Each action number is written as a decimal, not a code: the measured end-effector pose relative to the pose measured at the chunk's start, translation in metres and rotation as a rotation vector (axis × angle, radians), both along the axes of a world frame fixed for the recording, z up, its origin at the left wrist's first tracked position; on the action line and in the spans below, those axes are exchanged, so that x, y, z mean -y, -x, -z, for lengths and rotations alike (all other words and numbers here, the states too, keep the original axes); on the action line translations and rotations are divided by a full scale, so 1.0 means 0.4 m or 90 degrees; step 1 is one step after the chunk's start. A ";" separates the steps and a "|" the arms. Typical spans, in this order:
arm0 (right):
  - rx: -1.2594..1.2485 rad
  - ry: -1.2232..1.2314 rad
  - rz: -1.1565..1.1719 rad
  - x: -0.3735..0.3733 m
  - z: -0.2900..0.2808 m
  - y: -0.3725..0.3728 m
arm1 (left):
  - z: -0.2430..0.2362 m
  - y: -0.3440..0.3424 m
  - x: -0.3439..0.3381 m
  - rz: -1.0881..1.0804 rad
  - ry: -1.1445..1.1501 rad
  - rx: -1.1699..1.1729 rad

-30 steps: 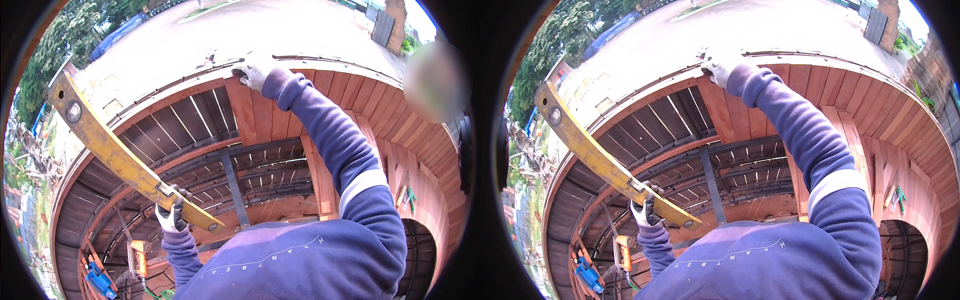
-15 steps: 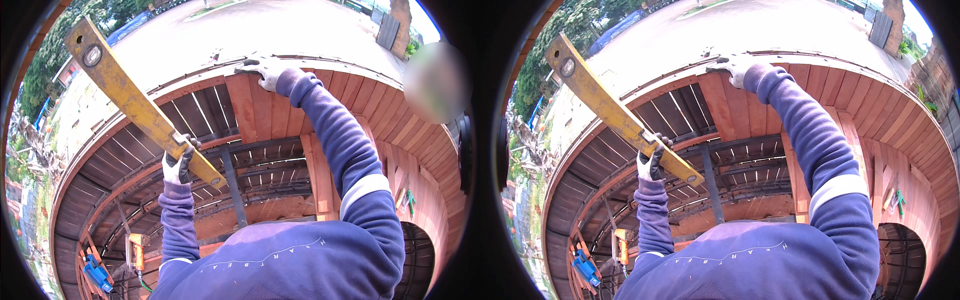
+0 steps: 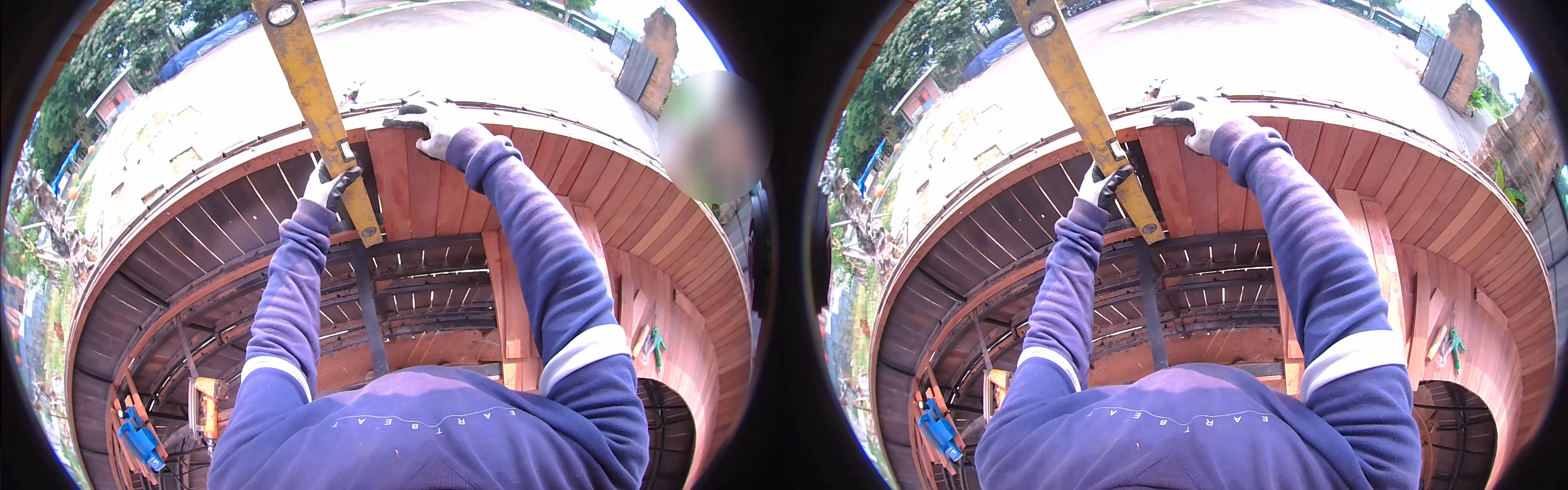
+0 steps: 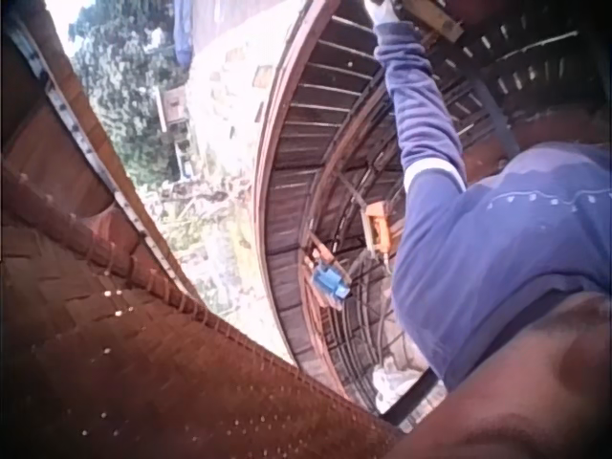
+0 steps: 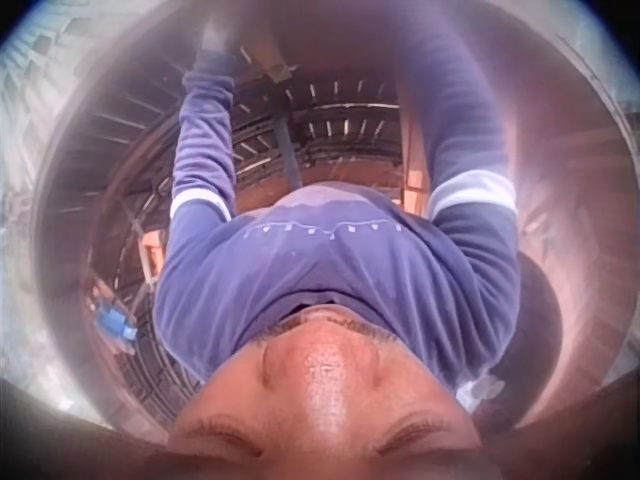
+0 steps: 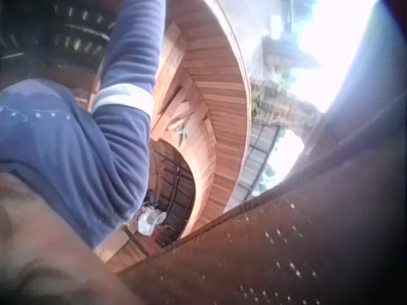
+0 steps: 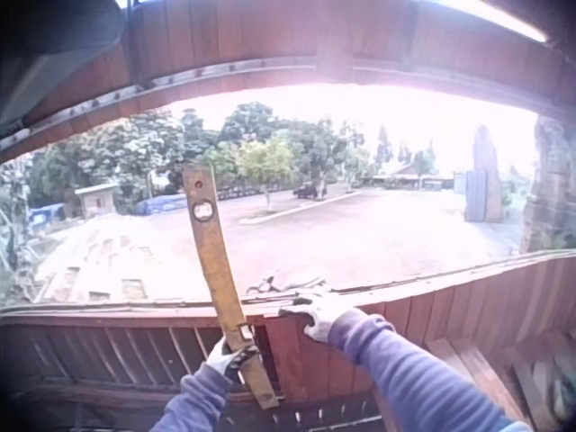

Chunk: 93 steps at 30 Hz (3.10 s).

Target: The person installs wooden planks onto a curved ceiling structure. They use a spirit level to check alignment, then secure the planks with a nail gun. The person repeats this process for multiple planks, ensuring each is level before fastening.

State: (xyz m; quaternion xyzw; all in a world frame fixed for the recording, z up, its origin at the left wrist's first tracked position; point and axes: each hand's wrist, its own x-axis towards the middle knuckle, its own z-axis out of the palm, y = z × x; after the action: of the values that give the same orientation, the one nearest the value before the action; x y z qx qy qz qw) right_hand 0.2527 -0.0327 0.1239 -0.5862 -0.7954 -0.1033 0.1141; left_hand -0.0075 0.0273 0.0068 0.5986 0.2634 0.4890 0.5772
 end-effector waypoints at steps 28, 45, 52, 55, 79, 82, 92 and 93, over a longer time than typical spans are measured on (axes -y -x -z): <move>-0.042 -0.037 -0.082 0.002 0.009 0.014 | 0.142 -0.113 -0.037 -0.019 0.138 0.105; -0.436 0.018 -0.089 0.028 -0.015 0.028 | 0.150 -0.107 -0.044 -0.010 0.125 0.113; -0.186 -0.099 -0.076 0.015 0.012 0.021 | 0.148 -0.102 -0.045 -0.006 0.140 0.091; -0.172 -0.082 -0.062 0.014 0.012 0.021 | 0.153 -0.103 -0.048 -0.006 0.133 0.085; -0.167 -0.078 -0.080 0.027 0.004 0.017 | 0.268 -0.076 -0.049 0.005 0.108 -0.074; -0.157 -0.088 -0.076 0.015 0.020 0.009 | 0.267 -0.074 -0.032 0.006 0.132 -0.069; -0.111 -0.127 -0.049 0.003 0.041 0.016 | 0.251 -0.078 -0.016 0.004 0.155 -0.063; -0.113 -0.128 -0.051 0.002 0.041 0.018 | 0.254 -0.076 -0.016 0.007 0.161 -0.035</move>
State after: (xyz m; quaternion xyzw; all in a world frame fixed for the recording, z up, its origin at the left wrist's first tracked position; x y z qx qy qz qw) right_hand 0.2457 -0.0334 0.1076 -0.5461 -0.7908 -0.1255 0.2462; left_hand 0.0230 0.0337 -0.0947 0.5357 0.3352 0.4325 0.6431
